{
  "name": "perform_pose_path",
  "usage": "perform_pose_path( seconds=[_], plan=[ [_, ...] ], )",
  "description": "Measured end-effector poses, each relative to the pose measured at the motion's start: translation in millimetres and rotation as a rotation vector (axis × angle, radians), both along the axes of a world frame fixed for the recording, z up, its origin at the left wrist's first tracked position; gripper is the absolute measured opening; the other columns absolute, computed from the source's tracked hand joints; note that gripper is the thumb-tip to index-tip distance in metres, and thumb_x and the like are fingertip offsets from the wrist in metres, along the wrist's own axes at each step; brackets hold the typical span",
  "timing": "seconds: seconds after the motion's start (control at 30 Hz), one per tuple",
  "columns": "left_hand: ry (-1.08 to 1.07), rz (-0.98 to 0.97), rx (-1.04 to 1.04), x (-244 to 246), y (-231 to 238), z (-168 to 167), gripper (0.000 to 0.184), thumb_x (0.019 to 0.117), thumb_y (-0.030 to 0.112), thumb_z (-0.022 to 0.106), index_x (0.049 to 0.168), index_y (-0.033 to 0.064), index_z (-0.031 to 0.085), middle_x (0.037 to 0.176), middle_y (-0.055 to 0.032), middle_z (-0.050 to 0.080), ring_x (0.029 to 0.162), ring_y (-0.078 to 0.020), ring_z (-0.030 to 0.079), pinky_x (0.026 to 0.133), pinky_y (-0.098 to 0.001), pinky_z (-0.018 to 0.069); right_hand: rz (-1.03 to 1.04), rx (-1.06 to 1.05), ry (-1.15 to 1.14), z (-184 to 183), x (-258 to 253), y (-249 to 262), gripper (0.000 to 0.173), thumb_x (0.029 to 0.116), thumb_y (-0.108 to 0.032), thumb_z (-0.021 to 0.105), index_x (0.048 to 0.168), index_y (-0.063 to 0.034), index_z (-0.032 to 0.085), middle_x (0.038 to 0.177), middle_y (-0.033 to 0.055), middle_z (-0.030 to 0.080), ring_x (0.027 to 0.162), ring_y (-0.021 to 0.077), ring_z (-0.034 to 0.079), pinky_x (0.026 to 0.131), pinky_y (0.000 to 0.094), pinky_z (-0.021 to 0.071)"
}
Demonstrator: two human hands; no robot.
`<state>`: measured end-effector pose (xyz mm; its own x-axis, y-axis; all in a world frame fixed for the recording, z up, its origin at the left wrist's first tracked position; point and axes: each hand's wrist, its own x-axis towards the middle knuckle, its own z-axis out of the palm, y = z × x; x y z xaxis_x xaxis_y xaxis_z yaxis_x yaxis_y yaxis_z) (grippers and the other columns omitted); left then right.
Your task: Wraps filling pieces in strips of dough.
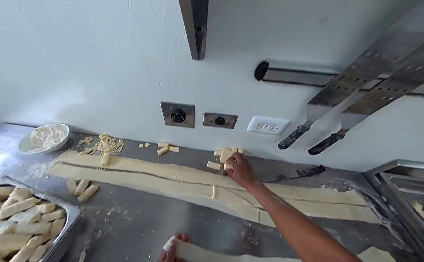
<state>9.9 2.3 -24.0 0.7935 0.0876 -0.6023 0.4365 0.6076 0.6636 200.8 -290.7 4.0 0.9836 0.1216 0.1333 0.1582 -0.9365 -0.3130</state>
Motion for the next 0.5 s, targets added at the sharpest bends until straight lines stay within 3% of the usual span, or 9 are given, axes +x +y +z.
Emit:
perform_pose_path(
  seconds=[0.07, 0.13, 0.23, 0.33, 0.43, 0.5],
  plan=[
    [0.034, 0.077, 0.071, 3.3, -3.5, 11.3, 0.024, 0.1099, 0.008, 0.036, 0.123, -0.0022, 0.053, 0.098, -0.0062, 0.075, 0.090, -0.0138, 0.075, 0.080, -0.0295, 0.0616, 0.182, -0.031, -0.126, -13.1, 1.0, 0.4, 0.019, 0.0794, -0.001, 0.078, 0.097, 0.0023, 0.074, 0.106, 0.0238, 0.069, 0.110, 0.0453, 0.063, 0.090, 0.0596, 0.0513],
    [0.047, 0.129, 0.089, 4.4, -4.9, 17.2, 0.022, 0.1092, 0.005, 0.038, 0.118, -0.0020, 0.057, 0.094, -0.0063, 0.077, 0.085, -0.0140, 0.076, 0.076, -0.0284, 0.0627, 0.237, 0.024, -0.193, -22.1, -1.3, 2.5, 0.020, 0.0744, 0.002, 0.080, 0.094, -0.0004, 0.074, 0.099, 0.0192, 0.072, 0.107, 0.0438, 0.065, 0.086, 0.0598, 0.0512],
    [0.028, 0.145, 0.078, 14.0, -7.2, 16.2, 0.020, 0.1090, 0.004, 0.038, 0.117, -0.0008, 0.056, 0.093, -0.0061, 0.077, 0.083, -0.0141, 0.076, 0.074, -0.0283, 0.0629, 0.061, 0.333, -0.217, -13.6, -0.1, 9.5, 0.026, 0.0824, -0.006, 0.078, 0.105, 0.0040, 0.070, 0.112, 0.0213, 0.070, 0.114, 0.0396, 0.063, 0.099, 0.0549, 0.0503],
    [0.033, 0.160, 0.075, 19.3, -10.5, 16.5, 0.020, 0.1087, 0.005, 0.041, 0.120, -0.0031, 0.055, 0.096, -0.0087, 0.077, 0.084, -0.0153, 0.076, 0.073, -0.0285, 0.0628, 0.026, 0.664, -0.240, 6.4, -31.3, 35.0, 0.030, 0.0885, -0.004, 0.070, 0.116, 0.0063, 0.064, 0.113, 0.0218, 0.069, 0.101, 0.0324, 0.069, 0.090, 0.0477, 0.0563],
    [0.049, 0.132, 0.087, 17.0, -7.4, 15.5, 0.022, 0.1086, 0.005, 0.041, 0.123, -0.0057, 0.053, 0.101, -0.0109, 0.074, 0.089, -0.0156, 0.074, 0.077, -0.0289, 0.0616, 0.163, 0.705, -0.037, 21.4, -102.4, 81.4, 0.032, 0.0932, -0.006, 0.067, 0.124, 0.0026, 0.065, 0.111, 0.0171, 0.065, 0.093, 0.0222, 0.068, 0.082, 0.0372, 0.0604],
    [0.058, 0.149, 0.091, 19.8, -6.4, 15.1, 0.020, 0.1078, 0.003, 0.043, 0.121, -0.0072, 0.055, 0.099, -0.0119, 0.075, 0.087, -0.0161, 0.074, 0.077, -0.0297, 0.0618, 0.205, 0.653, 0.200, 19.5, -148.7, 113.8, 0.035, 0.0931, -0.006, 0.064, 0.127, -0.0021, 0.069, 0.114, 0.0177, 0.067, 0.099, 0.0246, 0.068, 0.087, 0.0378, 0.0586]
  ],
)
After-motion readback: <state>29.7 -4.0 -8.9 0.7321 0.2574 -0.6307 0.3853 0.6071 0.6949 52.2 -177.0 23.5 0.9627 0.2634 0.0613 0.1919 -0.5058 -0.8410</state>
